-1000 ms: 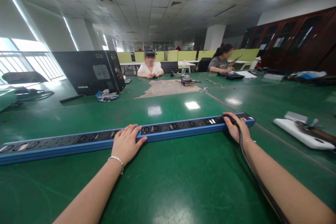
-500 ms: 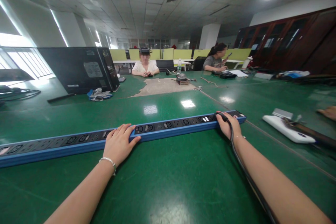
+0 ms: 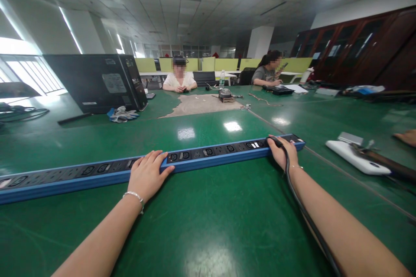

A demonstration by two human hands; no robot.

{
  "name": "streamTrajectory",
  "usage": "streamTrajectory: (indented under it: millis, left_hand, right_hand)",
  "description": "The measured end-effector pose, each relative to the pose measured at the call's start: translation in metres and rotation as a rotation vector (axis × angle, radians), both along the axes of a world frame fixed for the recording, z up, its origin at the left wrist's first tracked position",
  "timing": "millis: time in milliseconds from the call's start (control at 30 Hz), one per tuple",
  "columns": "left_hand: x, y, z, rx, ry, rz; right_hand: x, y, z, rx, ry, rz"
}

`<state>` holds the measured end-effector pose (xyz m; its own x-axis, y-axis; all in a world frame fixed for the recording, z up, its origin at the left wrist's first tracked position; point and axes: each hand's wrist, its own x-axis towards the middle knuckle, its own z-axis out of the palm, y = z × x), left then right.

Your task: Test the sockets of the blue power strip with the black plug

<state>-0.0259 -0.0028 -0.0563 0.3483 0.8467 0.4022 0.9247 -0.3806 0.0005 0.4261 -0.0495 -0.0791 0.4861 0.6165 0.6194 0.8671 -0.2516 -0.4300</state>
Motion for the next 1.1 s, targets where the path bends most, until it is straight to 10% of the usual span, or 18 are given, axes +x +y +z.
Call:
streamTrajectory:
  millis: [433, 633, 867, 1100]
  left_hand:
    - [-0.001, 0.001, 0.0, 0.009, 0.003, -0.005]
    - [0.0, 0.0, 0.0, 0.018, 0.006, -0.004]
    - [0.0, -0.002, 0.002, 0.014, 0.005, 0.001]
    - [0.001, -0.001, 0.001, 0.013, -0.008, -0.007]
  right_hand:
    - [-0.003, 0.0, 0.002, 0.177, 0.217, 0.084]
    - [-0.016, 0.001, 0.021, 0.616, 0.503, 0.025]
    - [-0.075, 0.005, 0.031, 0.215, 0.372, 0.39]
    - [-0.094, 0.01, 0.024, 0.041, 0.263, 0.377]
